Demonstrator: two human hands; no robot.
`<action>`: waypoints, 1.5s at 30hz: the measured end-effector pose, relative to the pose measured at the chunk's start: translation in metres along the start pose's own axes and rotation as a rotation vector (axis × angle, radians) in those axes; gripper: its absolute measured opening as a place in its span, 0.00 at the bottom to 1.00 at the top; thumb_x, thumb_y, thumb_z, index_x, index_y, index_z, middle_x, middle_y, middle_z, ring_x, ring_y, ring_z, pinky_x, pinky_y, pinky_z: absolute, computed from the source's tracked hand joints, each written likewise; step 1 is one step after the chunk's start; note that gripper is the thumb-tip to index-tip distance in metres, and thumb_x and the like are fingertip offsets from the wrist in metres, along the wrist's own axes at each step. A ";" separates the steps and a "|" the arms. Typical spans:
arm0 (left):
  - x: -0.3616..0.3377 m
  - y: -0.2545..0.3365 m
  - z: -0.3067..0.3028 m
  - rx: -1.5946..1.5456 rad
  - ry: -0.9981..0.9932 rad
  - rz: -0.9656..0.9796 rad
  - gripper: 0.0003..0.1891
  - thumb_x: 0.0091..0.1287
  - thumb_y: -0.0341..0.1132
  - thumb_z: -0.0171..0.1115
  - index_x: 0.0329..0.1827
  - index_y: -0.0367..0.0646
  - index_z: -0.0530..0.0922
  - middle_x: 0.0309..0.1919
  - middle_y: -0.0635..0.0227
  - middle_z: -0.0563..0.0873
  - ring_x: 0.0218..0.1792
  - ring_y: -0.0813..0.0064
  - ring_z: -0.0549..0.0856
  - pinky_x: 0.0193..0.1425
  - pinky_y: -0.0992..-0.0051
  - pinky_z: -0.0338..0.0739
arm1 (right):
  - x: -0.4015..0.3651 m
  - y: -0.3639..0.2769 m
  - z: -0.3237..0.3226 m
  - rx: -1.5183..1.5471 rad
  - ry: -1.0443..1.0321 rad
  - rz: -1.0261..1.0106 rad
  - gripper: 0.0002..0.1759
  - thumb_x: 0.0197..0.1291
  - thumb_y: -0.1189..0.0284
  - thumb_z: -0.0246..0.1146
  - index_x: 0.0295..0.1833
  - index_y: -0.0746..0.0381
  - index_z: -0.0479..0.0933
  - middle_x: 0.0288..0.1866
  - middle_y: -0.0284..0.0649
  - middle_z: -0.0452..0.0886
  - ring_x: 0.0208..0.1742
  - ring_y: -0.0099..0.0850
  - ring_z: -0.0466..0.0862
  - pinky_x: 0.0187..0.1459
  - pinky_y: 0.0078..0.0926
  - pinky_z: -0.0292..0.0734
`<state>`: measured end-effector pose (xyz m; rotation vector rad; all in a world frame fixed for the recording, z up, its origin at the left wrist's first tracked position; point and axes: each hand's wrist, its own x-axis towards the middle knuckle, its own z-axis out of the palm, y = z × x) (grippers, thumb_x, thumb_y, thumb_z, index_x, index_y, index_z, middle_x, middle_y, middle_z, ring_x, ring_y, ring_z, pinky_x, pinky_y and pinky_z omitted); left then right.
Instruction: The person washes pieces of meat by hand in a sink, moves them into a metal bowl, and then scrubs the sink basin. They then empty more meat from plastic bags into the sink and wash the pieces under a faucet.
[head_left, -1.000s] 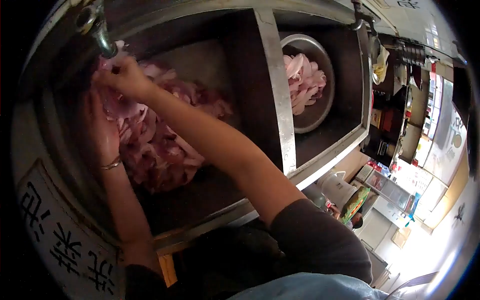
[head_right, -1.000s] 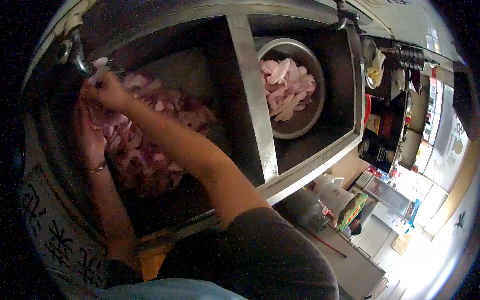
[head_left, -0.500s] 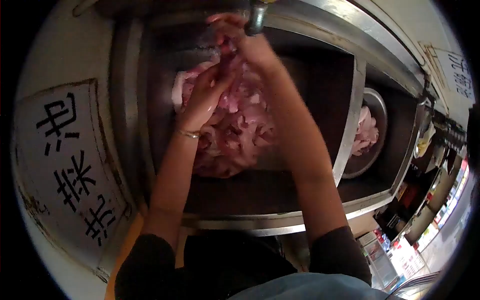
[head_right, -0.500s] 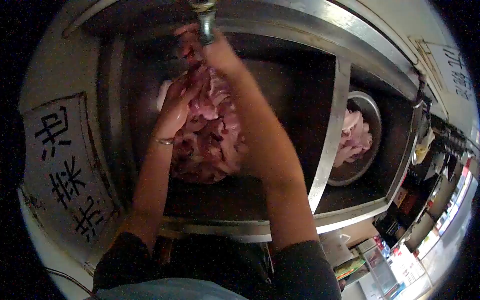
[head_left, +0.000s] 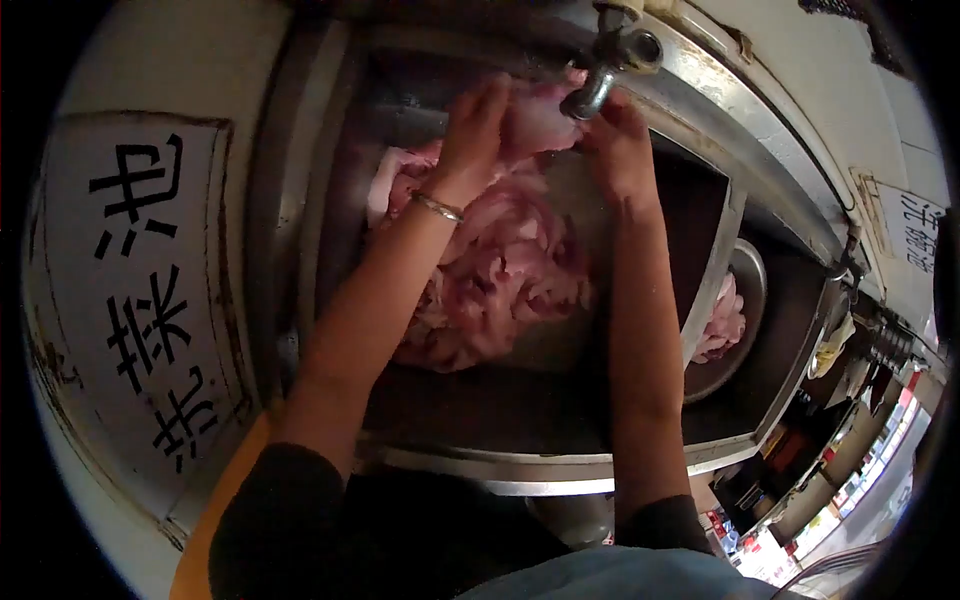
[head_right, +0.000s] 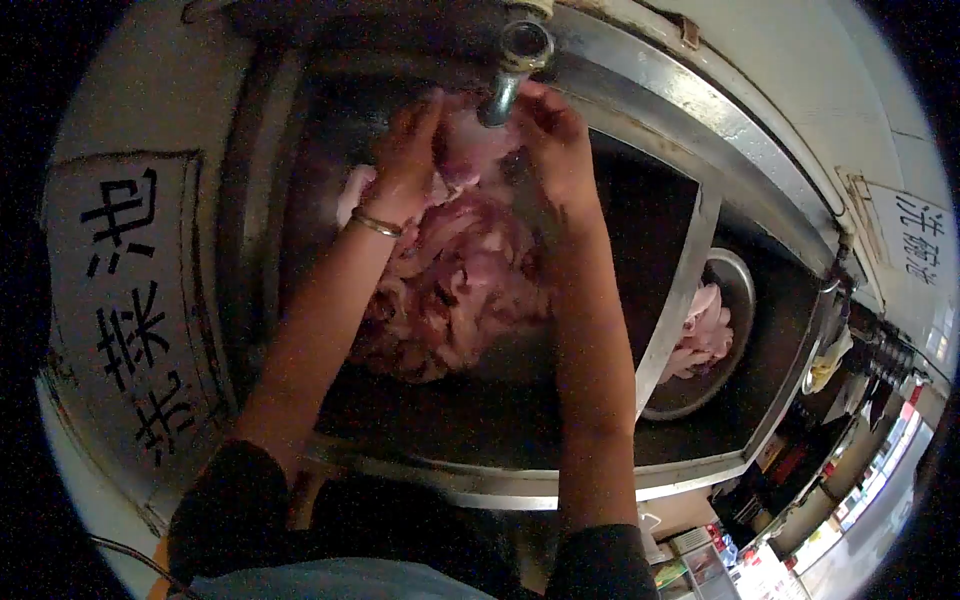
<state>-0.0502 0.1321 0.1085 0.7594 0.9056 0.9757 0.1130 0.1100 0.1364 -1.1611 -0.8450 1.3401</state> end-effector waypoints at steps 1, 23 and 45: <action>0.013 -0.027 -0.004 0.232 0.114 0.242 0.10 0.66 0.36 0.54 0.42 0.39 0.74 0.31 0.75 0.77 0.30 0.87 0.73 0.31 0.84 0.71 | -0.006 -0.004 0.007 0.112 -0.016 0.041 0.19 0.54 0.75 0.58 0.53 0.66 0.69 0.41 0.33 0.76 0.38 0.18 0.72 0.39 0.17 0.68; 0.012 -0.057 -0.041 0.403 -0.223 0.202 0.13 0.63 0.40 0.57 0.41 0.39 0.77 0.34 0.69 0.81 0.34 0.86 0.75 0.37 0.80 0.72 | -0.016 -0.023 0.014 0.625 0.215 0.095 0.15 0.61 0.59 0.53 0.41 0.61 0.73 0.37 0.37 0.76 0.40 0.32 0.78 0.45 0.34 0.73; 0.023 -0.001 0.004 0.505 -0.343 0.468 0.15 0.63 0.37 0.55 0.47 0.37 0.75 0.36 0.67 0.80 0.39 0.79 0.76 0.45 0.77 0.73 | -0.030 -0.004 0.017 0.041 0.158 0.053 0.12 0.62 0.64 0.53 0.42 0.62 0.72 0.35 0.34 0.77 0.36 0.24 0.78 0.38 0.21 0.73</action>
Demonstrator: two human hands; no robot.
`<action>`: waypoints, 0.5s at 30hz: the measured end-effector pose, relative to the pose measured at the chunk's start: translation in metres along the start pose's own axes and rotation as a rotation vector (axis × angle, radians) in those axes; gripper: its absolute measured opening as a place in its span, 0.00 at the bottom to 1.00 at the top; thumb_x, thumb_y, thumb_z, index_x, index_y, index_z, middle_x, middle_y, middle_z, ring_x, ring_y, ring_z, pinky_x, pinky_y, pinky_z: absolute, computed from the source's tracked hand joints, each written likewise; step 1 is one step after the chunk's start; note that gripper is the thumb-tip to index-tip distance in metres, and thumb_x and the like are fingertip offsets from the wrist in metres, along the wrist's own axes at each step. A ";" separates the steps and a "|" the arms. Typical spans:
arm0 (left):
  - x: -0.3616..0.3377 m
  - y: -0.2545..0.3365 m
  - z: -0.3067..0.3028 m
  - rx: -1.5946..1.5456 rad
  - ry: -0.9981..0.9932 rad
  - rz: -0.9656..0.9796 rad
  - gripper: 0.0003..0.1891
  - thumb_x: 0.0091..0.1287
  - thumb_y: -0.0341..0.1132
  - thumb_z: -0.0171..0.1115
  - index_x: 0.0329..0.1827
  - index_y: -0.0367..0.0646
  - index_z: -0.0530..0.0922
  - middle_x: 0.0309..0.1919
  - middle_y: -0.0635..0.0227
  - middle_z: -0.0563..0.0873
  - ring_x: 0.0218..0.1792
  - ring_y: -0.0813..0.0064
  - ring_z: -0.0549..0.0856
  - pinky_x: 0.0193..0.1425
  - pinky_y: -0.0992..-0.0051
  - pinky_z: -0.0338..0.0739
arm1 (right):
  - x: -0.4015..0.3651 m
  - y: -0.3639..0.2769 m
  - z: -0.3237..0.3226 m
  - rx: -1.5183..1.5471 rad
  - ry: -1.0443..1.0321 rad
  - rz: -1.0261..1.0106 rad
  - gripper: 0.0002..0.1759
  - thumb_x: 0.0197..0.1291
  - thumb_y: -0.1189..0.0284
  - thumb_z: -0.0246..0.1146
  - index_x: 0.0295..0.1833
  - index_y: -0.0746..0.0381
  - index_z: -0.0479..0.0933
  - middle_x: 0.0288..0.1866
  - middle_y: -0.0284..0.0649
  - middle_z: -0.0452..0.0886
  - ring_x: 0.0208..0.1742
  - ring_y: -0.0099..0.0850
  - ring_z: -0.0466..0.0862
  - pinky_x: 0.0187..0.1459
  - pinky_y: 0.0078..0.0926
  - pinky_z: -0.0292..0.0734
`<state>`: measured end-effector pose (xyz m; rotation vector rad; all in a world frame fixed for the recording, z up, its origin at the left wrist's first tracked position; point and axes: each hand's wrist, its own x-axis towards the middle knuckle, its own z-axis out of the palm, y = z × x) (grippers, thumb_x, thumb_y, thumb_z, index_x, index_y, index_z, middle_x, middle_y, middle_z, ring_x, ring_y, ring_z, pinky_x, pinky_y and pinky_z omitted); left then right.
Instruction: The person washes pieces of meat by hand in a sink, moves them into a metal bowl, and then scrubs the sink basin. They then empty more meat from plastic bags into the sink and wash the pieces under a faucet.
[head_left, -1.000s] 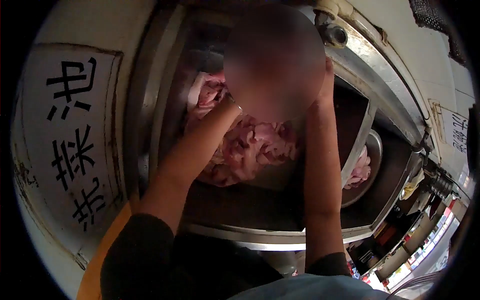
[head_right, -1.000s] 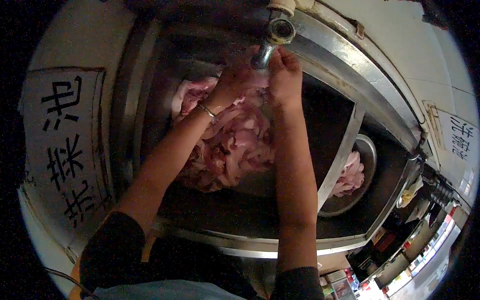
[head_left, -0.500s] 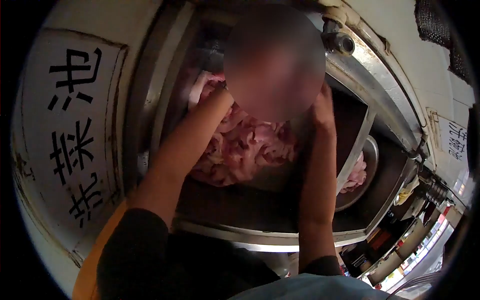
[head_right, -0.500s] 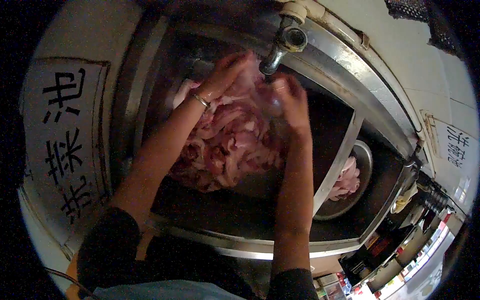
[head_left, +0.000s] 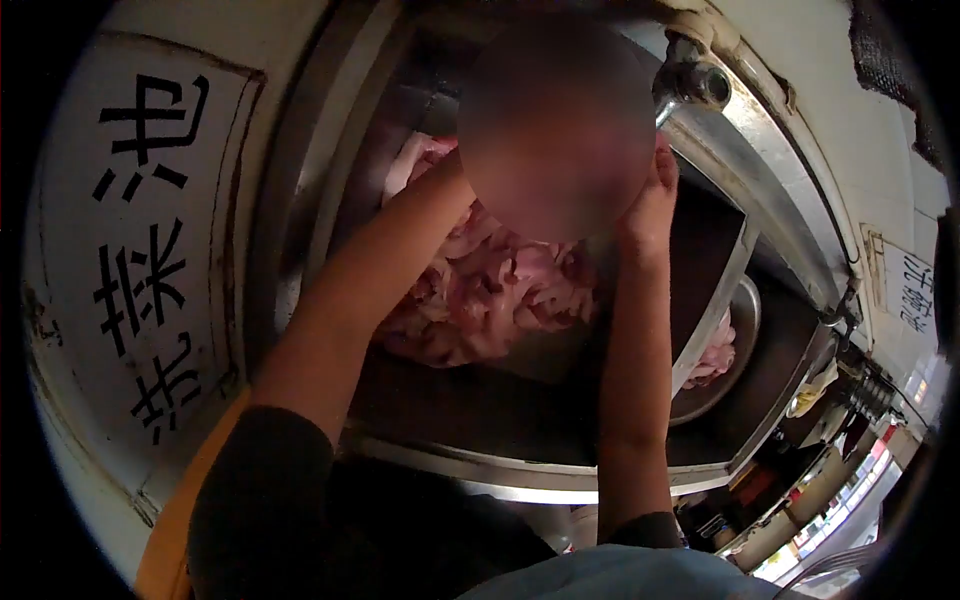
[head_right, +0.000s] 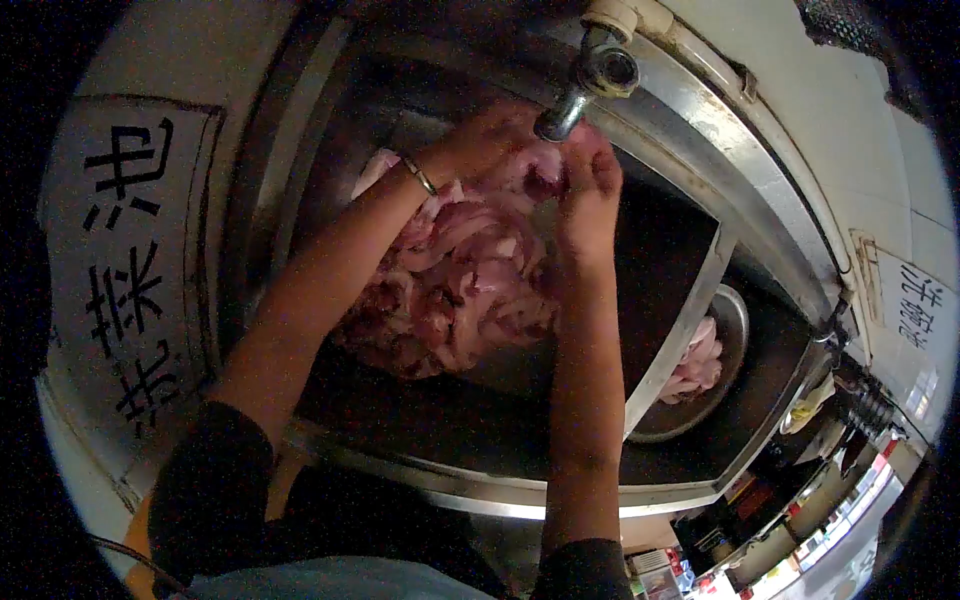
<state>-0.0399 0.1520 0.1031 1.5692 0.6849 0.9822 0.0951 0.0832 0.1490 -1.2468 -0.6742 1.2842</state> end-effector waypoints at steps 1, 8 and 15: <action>0.001 -0.001 -0.006 0.141 -0.120 -0.128 0.15 0.63 0.37 0.56 0.48 0.37 0.74 0.38 0.66 0.80 0.41 0.78 0.76 0.48 0.75 0.72 | 0.001 -0.005 0.001 -0.003 -0.005 0.001 0.12 0.62 0.64 0.53 0.42 0.62 0.72 0.35 0.34 0.77 0.36 0.24 0.78 0.38 0.21 0.73; -0.026 -0.062 -0.020 -0.039 -0.133 -0.192 0.13 0.59 0.40 0.61 0.39 0.39 0.78 0.26 0.71 0.80 0.29 0.83 0.76 0.34 0.78 0.74 | 0.001 -0.043 -0.009 0.273 0.089 -0.131 0.23 0.65 0.55 0.45 0.52 0.63 0.69 0.43 0.38 0.76 0.45 0.32 0.77 0.50 0.31 0.71; -0.020 -0.003 0.010 -0.473 0.012 -0.350 0.15 0.58 0.38 0.62 0.45 0.41 0.75 0.26 0.71 0.80 0.28 0.84 0.77 0.34 0.79 0.74 | -0.011 -0.011 0.014 -0.026 0.040 0.133 0.14 0.64 0.63 0.50 0.46 0.62 0.71 0.26 0.29 0.73 0.22 0.16 0.69 0.24 0.13 0.65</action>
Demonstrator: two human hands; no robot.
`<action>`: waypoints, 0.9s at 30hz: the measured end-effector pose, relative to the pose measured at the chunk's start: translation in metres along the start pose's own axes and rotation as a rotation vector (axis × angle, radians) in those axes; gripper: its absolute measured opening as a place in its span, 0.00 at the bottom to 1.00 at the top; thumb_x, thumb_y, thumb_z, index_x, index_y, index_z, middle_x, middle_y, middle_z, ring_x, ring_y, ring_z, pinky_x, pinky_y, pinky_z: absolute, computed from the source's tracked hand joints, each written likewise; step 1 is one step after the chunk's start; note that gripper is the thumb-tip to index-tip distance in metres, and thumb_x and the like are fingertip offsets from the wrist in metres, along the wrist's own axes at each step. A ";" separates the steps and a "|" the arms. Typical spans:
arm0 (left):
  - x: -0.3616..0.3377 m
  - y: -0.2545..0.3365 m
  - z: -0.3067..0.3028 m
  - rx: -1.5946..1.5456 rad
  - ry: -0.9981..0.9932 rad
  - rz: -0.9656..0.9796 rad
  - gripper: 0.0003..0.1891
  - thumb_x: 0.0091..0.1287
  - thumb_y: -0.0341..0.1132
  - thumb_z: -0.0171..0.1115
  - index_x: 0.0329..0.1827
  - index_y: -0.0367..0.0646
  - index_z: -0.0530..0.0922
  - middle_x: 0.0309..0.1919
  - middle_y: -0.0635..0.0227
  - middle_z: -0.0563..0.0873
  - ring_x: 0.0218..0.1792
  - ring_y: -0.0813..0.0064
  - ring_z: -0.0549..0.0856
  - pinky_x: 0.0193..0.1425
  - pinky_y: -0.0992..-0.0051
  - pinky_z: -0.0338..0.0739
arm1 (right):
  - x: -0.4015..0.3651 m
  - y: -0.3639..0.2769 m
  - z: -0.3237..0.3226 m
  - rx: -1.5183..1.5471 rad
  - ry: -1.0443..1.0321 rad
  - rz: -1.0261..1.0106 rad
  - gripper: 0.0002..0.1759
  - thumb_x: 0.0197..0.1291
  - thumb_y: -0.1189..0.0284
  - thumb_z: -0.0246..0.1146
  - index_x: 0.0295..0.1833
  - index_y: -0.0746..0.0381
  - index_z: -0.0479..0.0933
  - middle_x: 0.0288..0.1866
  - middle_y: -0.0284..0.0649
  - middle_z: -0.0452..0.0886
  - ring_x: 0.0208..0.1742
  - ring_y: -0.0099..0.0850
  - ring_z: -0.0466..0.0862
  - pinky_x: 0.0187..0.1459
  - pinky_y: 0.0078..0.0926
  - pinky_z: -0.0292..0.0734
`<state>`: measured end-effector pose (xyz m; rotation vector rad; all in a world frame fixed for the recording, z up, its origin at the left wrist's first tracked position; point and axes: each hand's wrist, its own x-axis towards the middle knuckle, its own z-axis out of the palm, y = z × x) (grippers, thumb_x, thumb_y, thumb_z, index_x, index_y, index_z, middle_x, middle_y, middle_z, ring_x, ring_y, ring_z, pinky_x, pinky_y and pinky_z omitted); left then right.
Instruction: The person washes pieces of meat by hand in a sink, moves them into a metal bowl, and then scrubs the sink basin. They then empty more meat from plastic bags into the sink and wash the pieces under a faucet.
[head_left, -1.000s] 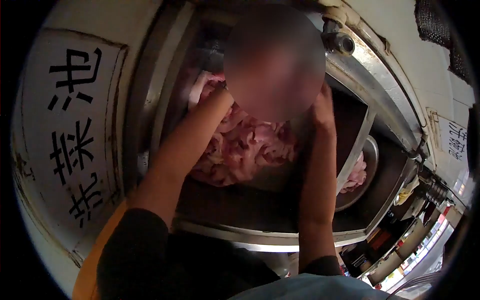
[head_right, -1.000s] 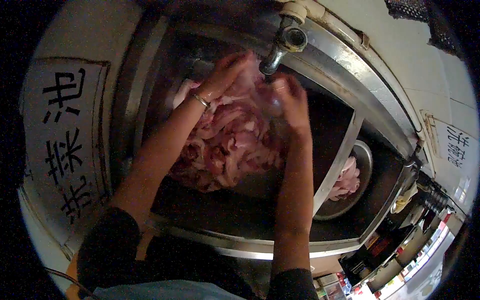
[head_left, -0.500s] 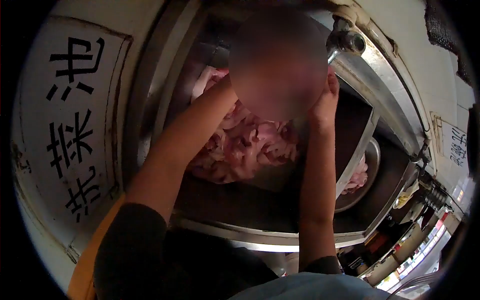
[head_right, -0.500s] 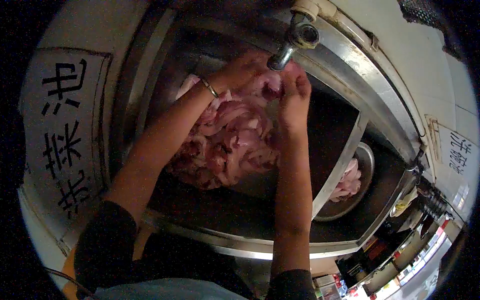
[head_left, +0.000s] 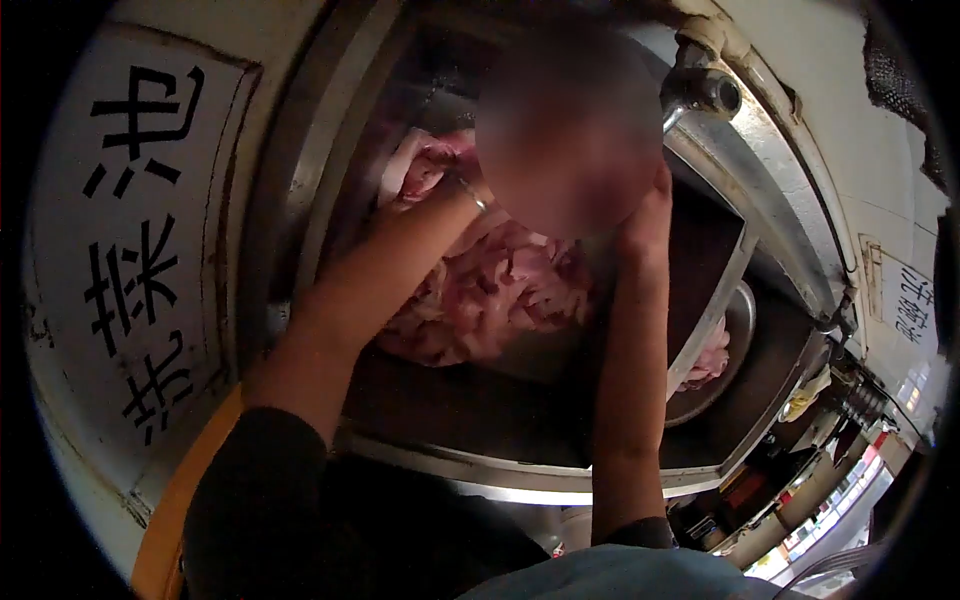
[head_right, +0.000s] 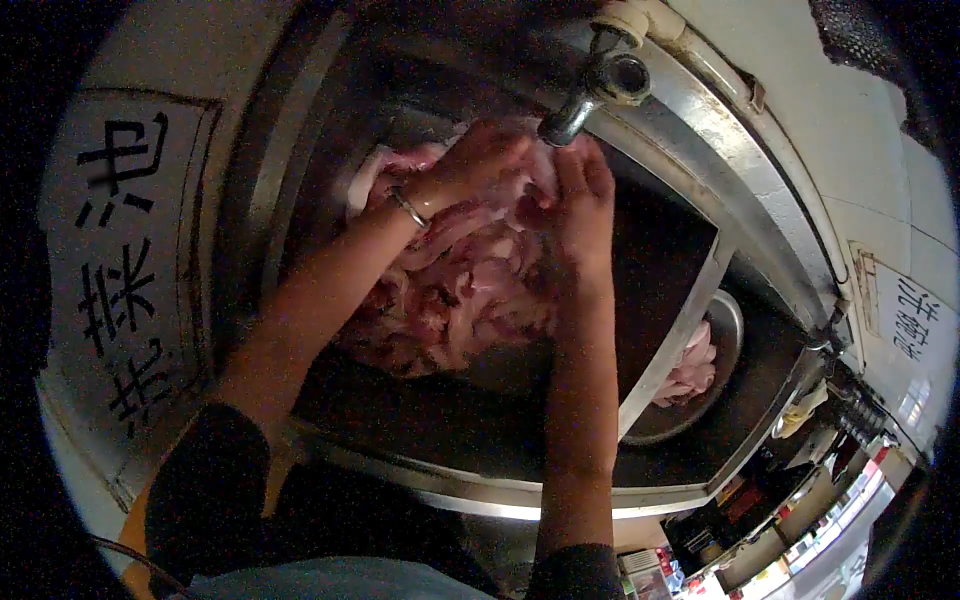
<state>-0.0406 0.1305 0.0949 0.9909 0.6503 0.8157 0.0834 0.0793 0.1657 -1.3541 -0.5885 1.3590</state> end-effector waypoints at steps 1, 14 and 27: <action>-0.001 0.004 0.007 0.321 0.045 0.202 0.15 0.59 0.37 0.60 0.48 0.42 0.73 0.32 0.69 0.80 0.32 0.82 0.78 0.33 0.79 0.74 | 0.011 0.022 -0.010 -0.077 -0.023 -0.062 0.13 0.63 0.63 0.53 0.44 0.62 0.71 0.26 0.30 0.73 0.22 0.18 0.69 0.22 0.16 0.65; 0.018 -0.002 0.013 0.644 0.126 0.318 0.19 0.55 0.39 0.65 0.45 0.37 0.74 0.31 0.66 0.83 0.35 0.73 0.81 0.41 0.74 0.75 | -0.026 -0.035 -0.002 0.381 0.057 -0.097 0.16 0.64 0.61 0.52 0.48 0.62 0.71 0.21 0.30 0.71 0.16 0.18 0.65 0.20 0.18 0.67; -0.011 0.018 -0.018 -0.152 0.022 -0.177 0.08 0.59 0.34 0.53 0.39 0.42 0.75 0.23 0.76 0.75 0.23 0.86 0.74 0.21 0.84 0.66 | -0.019 -0.014 -0.068 -0.471 0.145 -0.427 0.25 0.60 0.59 0.57 0.51 0.71 0.69 0.34 0.41 0.79 0.40 0.30 0.79 0.40 0.26 0.78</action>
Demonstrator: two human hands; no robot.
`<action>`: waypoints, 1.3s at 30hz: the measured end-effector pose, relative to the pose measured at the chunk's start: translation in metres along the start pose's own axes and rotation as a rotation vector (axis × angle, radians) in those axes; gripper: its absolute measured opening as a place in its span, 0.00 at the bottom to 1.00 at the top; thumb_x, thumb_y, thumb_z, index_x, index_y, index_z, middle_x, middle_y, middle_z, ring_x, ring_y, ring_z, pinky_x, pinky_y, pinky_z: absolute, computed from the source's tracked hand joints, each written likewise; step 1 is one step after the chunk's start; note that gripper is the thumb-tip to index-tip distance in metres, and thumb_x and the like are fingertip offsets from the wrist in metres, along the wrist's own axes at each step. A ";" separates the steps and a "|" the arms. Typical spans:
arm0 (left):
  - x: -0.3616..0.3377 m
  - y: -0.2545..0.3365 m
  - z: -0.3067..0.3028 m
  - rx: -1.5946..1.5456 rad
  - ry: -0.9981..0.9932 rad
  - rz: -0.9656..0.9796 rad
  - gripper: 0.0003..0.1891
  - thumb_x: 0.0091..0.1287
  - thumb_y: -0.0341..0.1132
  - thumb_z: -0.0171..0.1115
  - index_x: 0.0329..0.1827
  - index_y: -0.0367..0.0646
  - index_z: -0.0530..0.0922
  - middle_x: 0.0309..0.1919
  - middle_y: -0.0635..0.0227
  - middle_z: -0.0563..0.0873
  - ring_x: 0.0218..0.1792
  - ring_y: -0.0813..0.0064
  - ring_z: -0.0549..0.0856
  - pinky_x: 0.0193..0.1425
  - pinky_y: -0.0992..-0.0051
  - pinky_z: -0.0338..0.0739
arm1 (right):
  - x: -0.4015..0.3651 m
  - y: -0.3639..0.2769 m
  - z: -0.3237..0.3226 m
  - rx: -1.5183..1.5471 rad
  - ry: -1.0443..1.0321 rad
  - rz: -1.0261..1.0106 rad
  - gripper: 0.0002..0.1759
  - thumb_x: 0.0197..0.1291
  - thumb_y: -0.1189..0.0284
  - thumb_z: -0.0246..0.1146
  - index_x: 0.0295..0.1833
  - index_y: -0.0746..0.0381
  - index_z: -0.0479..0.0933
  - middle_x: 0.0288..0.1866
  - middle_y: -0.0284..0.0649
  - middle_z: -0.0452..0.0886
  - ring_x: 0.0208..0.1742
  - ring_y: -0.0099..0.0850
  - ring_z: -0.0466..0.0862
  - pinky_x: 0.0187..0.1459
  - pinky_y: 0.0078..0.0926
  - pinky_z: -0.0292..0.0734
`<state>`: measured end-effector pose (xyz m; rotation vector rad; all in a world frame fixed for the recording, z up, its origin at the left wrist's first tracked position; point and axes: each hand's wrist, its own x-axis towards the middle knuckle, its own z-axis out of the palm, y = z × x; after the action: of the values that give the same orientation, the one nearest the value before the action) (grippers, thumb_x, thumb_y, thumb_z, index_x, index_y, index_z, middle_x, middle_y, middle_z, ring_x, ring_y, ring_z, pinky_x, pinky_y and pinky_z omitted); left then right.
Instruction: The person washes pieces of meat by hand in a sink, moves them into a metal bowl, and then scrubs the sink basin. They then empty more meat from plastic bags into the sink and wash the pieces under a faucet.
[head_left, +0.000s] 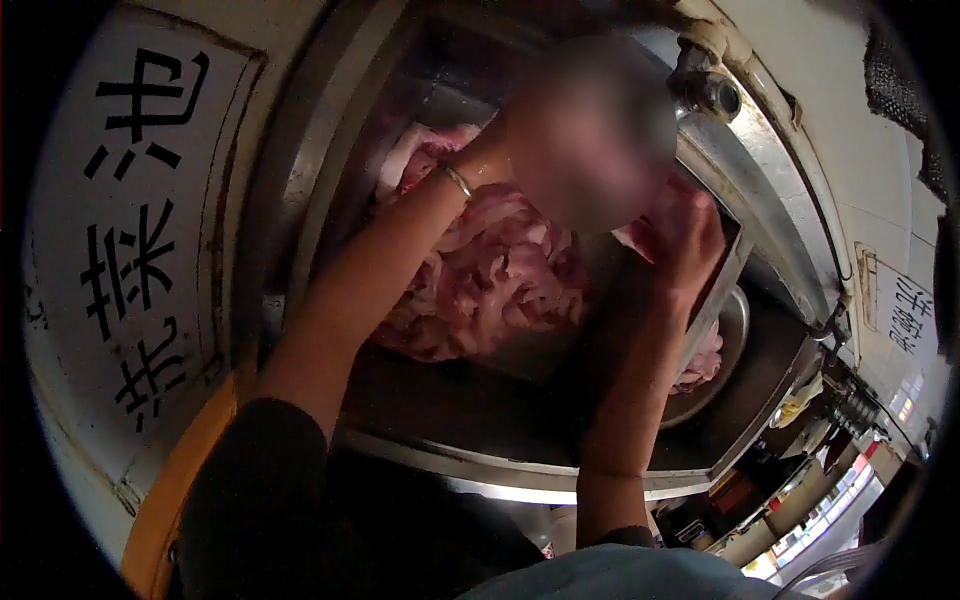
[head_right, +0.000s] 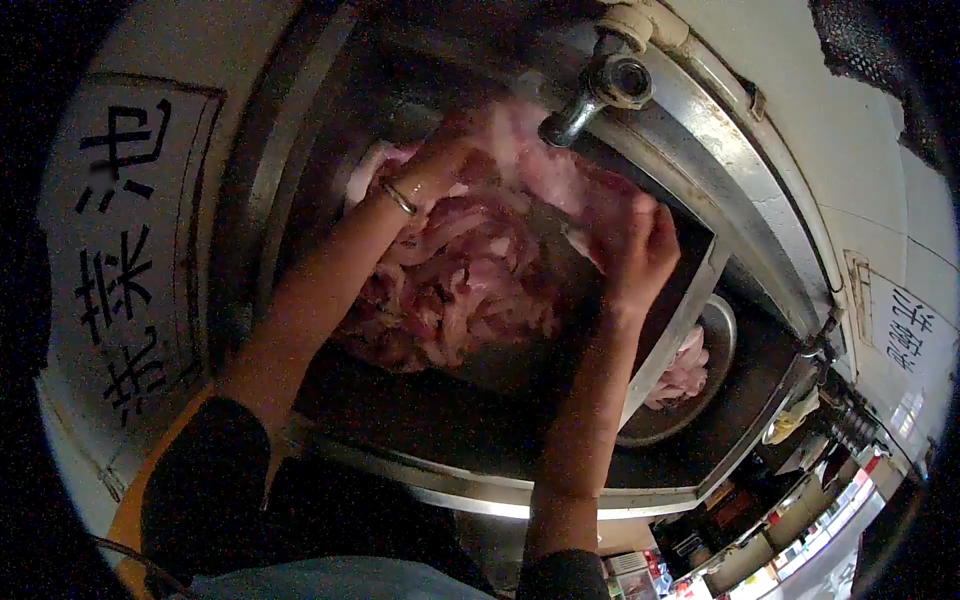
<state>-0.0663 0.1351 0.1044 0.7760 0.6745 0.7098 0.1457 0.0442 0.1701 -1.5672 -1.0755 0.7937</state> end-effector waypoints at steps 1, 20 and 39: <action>0.000 0.005 0.000 0.000 -0.001 0.003 0.08 0.59 0.34 0.53 0.39 0.42 0.75 0.23 0.76 0.75 0.23 0.86 0.74 0.21 0.84 0.66 | -0.001 -0.002 0.010 0.000 0.001 -0.003 0.25 0.60 0.59 0.57 0.51 0.71 0.69 0.34 0.41 0.79 0.40 0.30 0.79 0.40 0.26 0.78; -0.012 -0.011 -0.035 0.225 -0.020 0.032 0.15 0.64 0.43 0.55 0.46 0.42 0.77 0.26 0.79 0.77 0.22 0.91 0.67 0.23 0.87 0.61 | 0.019 -0.003 0.071 0.501 -0.171 0.232 0.13 0.62 0.70 0.49 0.47 0.65 0.72 0.42 0.39 0.78 0.39 0.27 0.78 0.43 0.24 0.74; 0.050 -0.057 -0.029 1.151 0.059 0.491 0.12 0.61 0.39 0.55 0.37 0.38 0.78 0.30 0.55 0.81 0.31 0.62 0.81 0.37 0.67 0.76 | -0.030 -0.028 0.059 -0.043 -0.102 -0.095 0.12 0.65 0.71 0.50 0.46 0.66 0.74 0.46 0.39 0.77 0.49 0.26 0.74 0.54 0.21 0.64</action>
<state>-0.0419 0.1552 0.0301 2.0321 0.9561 0.7556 0.0752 0.0408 0.1819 -1.5129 -1.2392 0.7980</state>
